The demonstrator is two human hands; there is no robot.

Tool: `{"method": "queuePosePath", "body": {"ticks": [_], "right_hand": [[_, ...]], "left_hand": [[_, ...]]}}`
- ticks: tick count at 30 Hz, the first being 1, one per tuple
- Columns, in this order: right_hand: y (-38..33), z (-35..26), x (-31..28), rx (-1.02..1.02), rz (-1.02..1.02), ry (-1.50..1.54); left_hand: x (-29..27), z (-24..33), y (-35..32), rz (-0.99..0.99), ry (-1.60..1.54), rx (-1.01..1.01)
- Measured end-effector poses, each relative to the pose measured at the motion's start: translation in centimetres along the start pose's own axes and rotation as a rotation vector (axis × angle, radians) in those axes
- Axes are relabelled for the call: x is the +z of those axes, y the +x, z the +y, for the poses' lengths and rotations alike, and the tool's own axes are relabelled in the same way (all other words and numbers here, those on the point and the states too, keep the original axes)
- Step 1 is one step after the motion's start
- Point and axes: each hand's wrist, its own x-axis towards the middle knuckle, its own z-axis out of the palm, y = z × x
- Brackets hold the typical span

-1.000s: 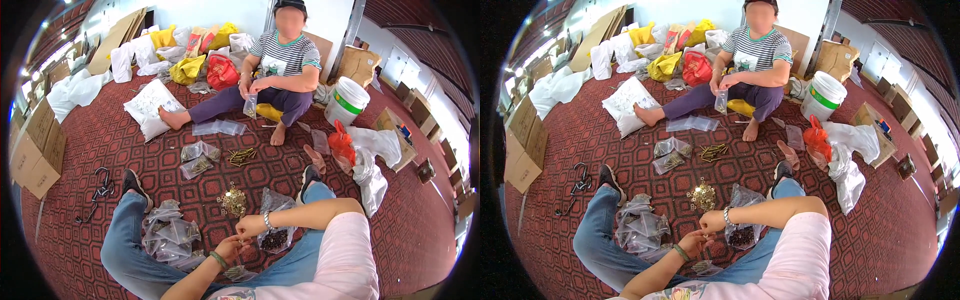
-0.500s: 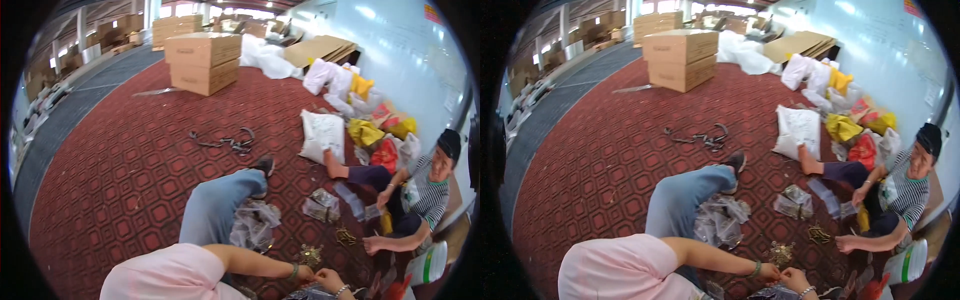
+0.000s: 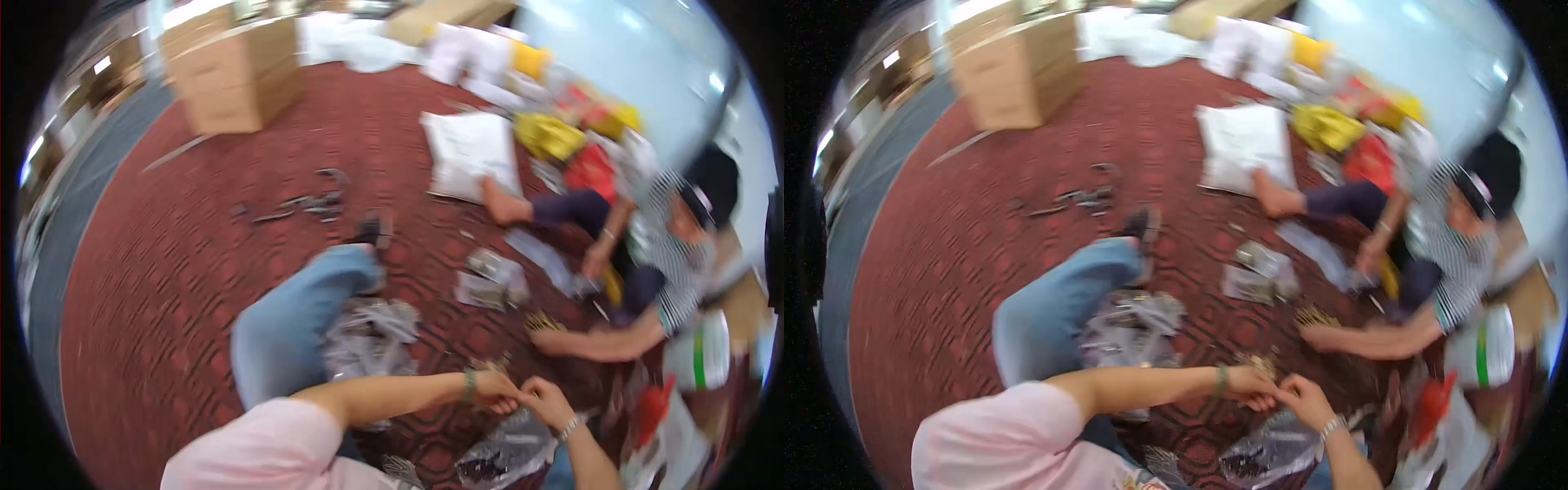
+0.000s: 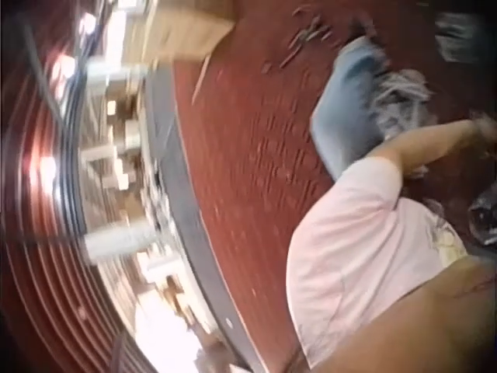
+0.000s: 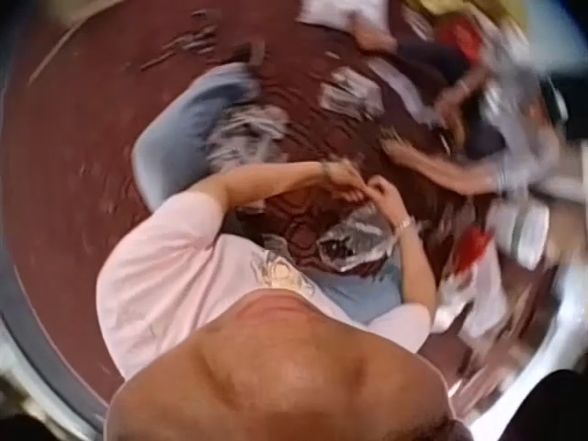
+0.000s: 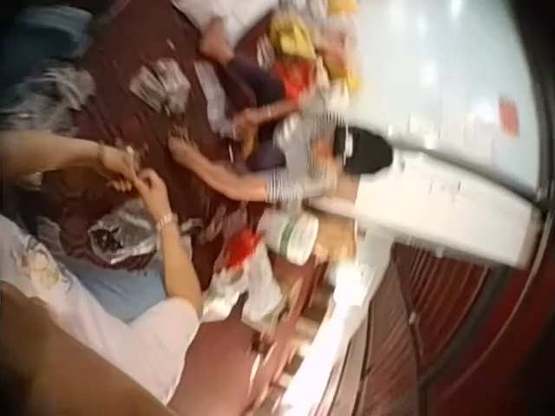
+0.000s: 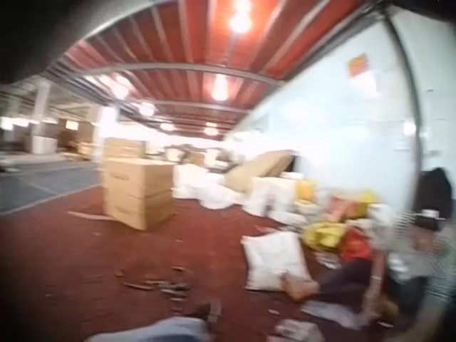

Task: Sorting and inspecting small gold-colored decorative ornaments while sitting on the floor.

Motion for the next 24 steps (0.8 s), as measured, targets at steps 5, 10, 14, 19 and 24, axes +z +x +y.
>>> {"method": "queuePosePath", "body": {"ticks": [5, 10, 14, 19, 24], "right_hand": [[1.5, 3.4, 0.2, -0.122, -0.155, -0.048], [-0.9, 5.0, -0.6, 0.004, -0.162, -0.106], [-1.4, 5.6, 0.3, 0.096, -0.194, -0.068], [-1.7, 6.0, 1.9, 0.413, -0.246, 0.619], [-1.2, 0.9, 0.2, 0.269, -0.092, 0.845]], "left_hand": [[-1.1, -1.3, -2.2, 0.145, -0.142, -0.019], [1.0, -2.6, 0.6, 0.185, -0.106, -0.109], [0.7, -3.9, 1.1, 0.186, -0.134, -0.051], [-1.7, -2.6, -0.7, 0.121, -0.197, 0.127], [-2.0, 0.4, -2.7, 0.240, -0.416, 0.226]]}}
